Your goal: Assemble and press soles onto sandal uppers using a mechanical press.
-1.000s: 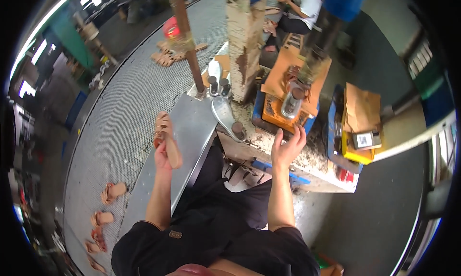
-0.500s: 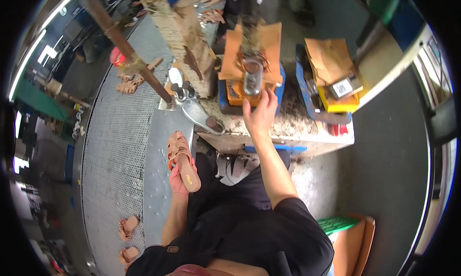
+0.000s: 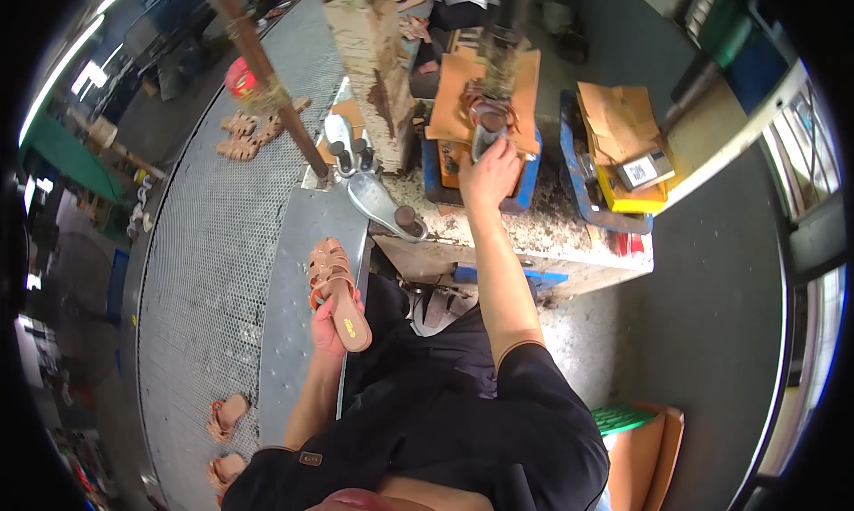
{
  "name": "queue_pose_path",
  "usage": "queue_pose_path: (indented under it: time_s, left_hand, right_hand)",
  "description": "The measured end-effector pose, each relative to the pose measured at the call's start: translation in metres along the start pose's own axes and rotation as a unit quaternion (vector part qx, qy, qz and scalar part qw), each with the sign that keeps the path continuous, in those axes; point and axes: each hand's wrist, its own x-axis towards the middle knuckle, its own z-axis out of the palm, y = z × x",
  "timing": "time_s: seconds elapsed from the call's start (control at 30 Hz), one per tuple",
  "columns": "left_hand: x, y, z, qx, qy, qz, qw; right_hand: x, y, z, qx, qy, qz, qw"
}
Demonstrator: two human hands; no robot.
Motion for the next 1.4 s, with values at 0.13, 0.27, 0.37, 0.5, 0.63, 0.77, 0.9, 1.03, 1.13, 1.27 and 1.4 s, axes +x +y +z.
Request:
queue_pose_path:
  time_s: [0.13, 0.27, 0.37, 0.5, 0.63, 0.77, 0.9, 1.03, 1.13, 1.27, 1.4]
  left_hand:
    - [-0.01, -0.005, -0.013, 0.004, -0.002, -0.014, 1.0]
    - [-0.032, 0.0, -0.021, 0.001, 0.002, -0.026, 1.0]
    - [-0.04, 0.006, -0.026, -0.009, -0.018, -0.02, 1.0]
    - [-0.069, 0.012, -0.006, -0.047, -0.017, 0.004, 0.999]
    - [-0.11, 0.001, -0.035, -0.102, -0.075, 0.036, 0.991]
    - [-0.165, 0.021, -0.039, -0.113, -0.021, 0.171, 0.979]
    - [-0.239, 0.057, -0.08, -0.146, 0.044, 0.312, 0.938]
    - [-0.301, 0.129, -0.185, -0.188, 0.217, 0.48, 0.829]
    - [-0.358, 0.15, -0.22, -0.168, 0.25, 0.55, 0.78]
    - [-0.329, 0.145, -0.186, -0.083, 0.161, 0.536, 0.825]
    - [-0.274, 0.144, -0.15, 0.004, 0.143, 0.483, 0.864]
  right_hand:
    - [0.004, 0.001, 0.021, -0.032, 0.019, 0.031, 0.999]
    - [-0.025, 0.006, 0.008, -0.003, -0.008, 0.023, 1.0]
    - [-0.078, -0.014, -0.052, 0.052, -0.011, -0.02, 0.998]
    - [-0.179, -0.063, -0.125, 0.187, -0.102, -0.055, 0.975]
    - [-0.269, -0.085, -0.178, 0.315, -0.318, -0.133, 0.884]
    - [-0.332, -0.109, -0.198, 0.388, -0.439, -0.234, 0.776]
    - [-0.363, -0.118, -0.213, 0.465, -0.501, -0.323, 0.655]
    - [-0.367, -0.107, -0.236, 0.474, -0.605, -0.242, 0.592]
    - [-0.383, -0.105, -0.213, 0.473, -0.569, -0.281, 0.612]
    - [-0.39, -0.097, -0.185, 0.465, -0.536, -0.174, 0.683]
    - [-0.371, -0.11, -0.189, 0.46, -0.527, -0.169, 0.694]
